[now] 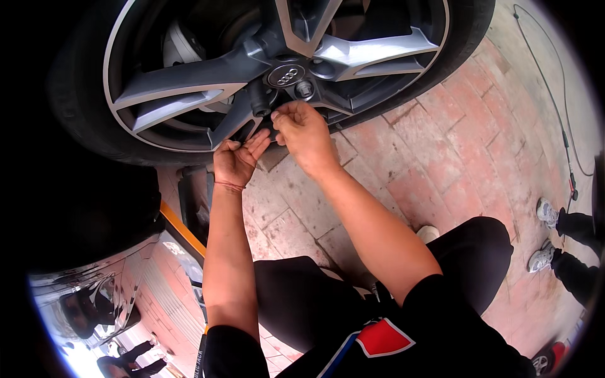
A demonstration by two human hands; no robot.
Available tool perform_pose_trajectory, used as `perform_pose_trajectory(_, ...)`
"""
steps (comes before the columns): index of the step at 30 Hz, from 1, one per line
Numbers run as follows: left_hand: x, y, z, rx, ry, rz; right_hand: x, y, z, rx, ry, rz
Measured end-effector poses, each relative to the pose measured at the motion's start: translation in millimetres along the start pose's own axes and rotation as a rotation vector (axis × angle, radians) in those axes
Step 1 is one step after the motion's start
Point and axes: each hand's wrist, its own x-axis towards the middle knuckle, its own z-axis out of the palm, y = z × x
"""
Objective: The person kneels by a car wheel, uses an impact wrench to tighten the lug nuts, wipes the rim with a cloth, and then uses a torque wrench to tighten the nuts further. The person then picks up the lug nuts from the floor and places them back onto the wheel.
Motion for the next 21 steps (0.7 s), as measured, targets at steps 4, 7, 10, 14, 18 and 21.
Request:
perform_pose_trajectory(4,62.9,-134.2,3.8,-0.374,-0.401,0.001,-24.1,-36.0,-59.4,-0.287,-0.007,-0.182)
perform_pose_trajectory(7,58.6,-151.0,30.7,-0.221,-0.109,0.034,-29.2,-51.5,-51.4,-0.679,0.22,-0.288)
perform_pose_trajectory(10,56.9,-143.1,37.9,-0.255,-0.071,0.02,-23.7,-51.2,-45.7,-0.455,0.247,-0.155)
perform_pose_trajectory(14,84.5,-151.1,-33.9,-0.609,-0.74,-0.102,-23.9,-34.9,-36.4,0.524,-0.035,0.245)
perform_pose_trajectory(18,53.4,-145.4,19.2,-0.187,-0.011,-0.012,-34.1,-42.6,-33.6,0.018,0.203,0.118)
perform_pose_trajectory(21,58.0,-145.5,13.0,-0.241,-0.073,-0.045,-23.6,-42.2,-35.3,-0.369,0.329,-0.171)
